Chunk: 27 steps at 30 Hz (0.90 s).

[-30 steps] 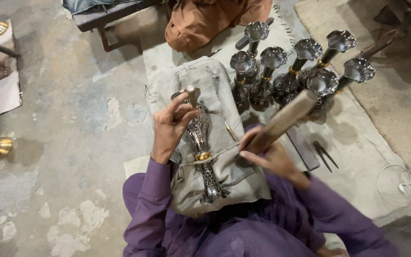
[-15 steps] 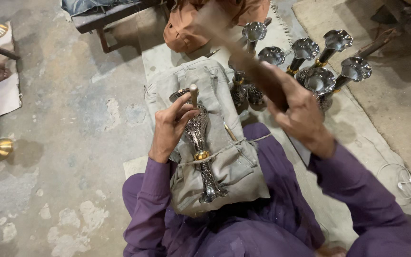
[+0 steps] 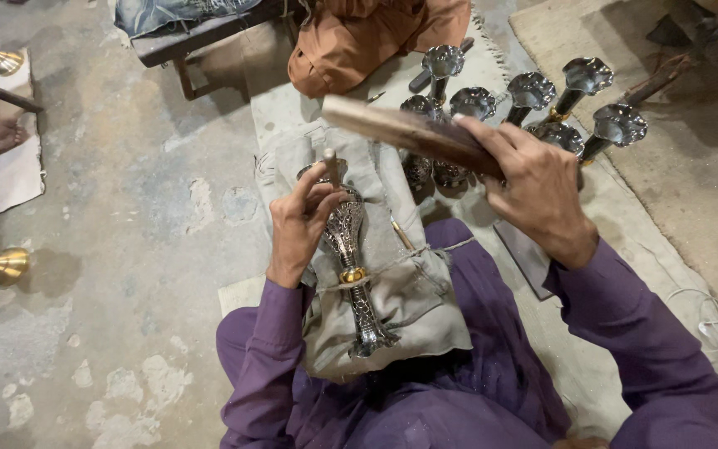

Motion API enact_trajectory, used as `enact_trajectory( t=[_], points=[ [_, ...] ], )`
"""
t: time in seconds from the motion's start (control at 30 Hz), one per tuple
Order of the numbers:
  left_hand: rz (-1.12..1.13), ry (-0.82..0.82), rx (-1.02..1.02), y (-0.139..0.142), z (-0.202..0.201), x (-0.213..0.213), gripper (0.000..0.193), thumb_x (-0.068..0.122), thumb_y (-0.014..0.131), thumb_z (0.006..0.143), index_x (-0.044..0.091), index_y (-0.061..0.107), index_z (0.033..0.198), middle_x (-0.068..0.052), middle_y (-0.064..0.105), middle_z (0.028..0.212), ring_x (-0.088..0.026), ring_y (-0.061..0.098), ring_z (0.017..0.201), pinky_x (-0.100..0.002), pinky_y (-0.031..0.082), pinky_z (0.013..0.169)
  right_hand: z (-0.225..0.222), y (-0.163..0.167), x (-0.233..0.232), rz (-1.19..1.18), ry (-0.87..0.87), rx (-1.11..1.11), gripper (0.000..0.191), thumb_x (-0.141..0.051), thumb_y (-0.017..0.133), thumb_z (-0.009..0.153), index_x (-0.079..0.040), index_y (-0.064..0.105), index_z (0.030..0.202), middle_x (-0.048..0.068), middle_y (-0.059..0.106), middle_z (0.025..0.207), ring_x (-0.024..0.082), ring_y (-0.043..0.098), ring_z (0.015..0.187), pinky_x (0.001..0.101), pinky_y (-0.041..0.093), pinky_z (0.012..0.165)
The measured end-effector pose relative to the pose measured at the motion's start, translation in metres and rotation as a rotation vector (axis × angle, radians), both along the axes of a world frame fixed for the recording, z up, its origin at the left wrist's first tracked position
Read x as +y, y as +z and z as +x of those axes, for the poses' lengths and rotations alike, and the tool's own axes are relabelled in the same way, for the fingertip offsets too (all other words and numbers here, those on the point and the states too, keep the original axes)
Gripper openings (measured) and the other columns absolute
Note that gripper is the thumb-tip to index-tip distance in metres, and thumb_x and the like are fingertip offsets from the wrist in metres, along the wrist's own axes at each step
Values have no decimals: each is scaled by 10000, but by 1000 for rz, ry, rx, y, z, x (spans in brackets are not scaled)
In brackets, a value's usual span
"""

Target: The person sits on the floor with an ornate silver vase held against a cloth cushion on their lap. They hold a small punch against the vase surface with one hand and repeatedly strike it with a wooden mallet held in the other hand, working around the vase's decorated body.

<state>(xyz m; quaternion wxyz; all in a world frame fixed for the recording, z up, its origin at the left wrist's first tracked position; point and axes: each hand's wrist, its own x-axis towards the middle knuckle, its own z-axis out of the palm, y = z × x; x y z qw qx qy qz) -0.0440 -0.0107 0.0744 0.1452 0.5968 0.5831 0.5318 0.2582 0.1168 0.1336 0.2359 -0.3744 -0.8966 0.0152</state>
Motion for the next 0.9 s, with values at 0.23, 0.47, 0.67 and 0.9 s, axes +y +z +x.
enact_trajectory(
  t=[0.23, 0.47, 0.67, 0.9],
  points=[
    [-4, 13, 6, -2, 0, 0, 485, 31, 760, 939, 98, 599, 1392, -116, 807, 993, -151, 796, 897, -289, 651, 764, -4, 0, 10, 343, 96, 88, 545, -207, 725, 1002, -258, 547, 1515, 45, 652, 1127, 214, 687, 873, 317, 600, 673],
    [10, 14, 2, -8, -1, 2, 491, 32, 763, 935, 87, 590, 1392, -120, 803, 1000, -161, 797, 893, -289, 655, 757, -7, 4, 15, 348, 113, -19, 443, -162, 687, 1069, -209, 605, 1502, 32, 743, 1058, 157, 688, 777, 334, 597, 648],
    [9, 26, 21, -10, -3, 3, 487, -7, 745, 933, 53, 590, 1391, -135, 802, 989, -188, 803, 906, -307, 652, 786, -9, -5, 17, 299, 85, -40, 458, -179, 672, 1046, -217, 600, 1496, 24, 743, 1027, 112, 658, 708, 275, 558, 578],
    [-14, 34, 46, -7, -3, 5, 475, -20, 720, 934, 44, 588, 1386, -138, 802, 992, -193, 804, 914, -307, 655, 803, -6, -11, 18, 173, 75, -123, 445, -205, 685, 1051, -210, 617, 1491, 26, 743, 953, 110, 629, 625, 263, 525, 521]
  ],
)
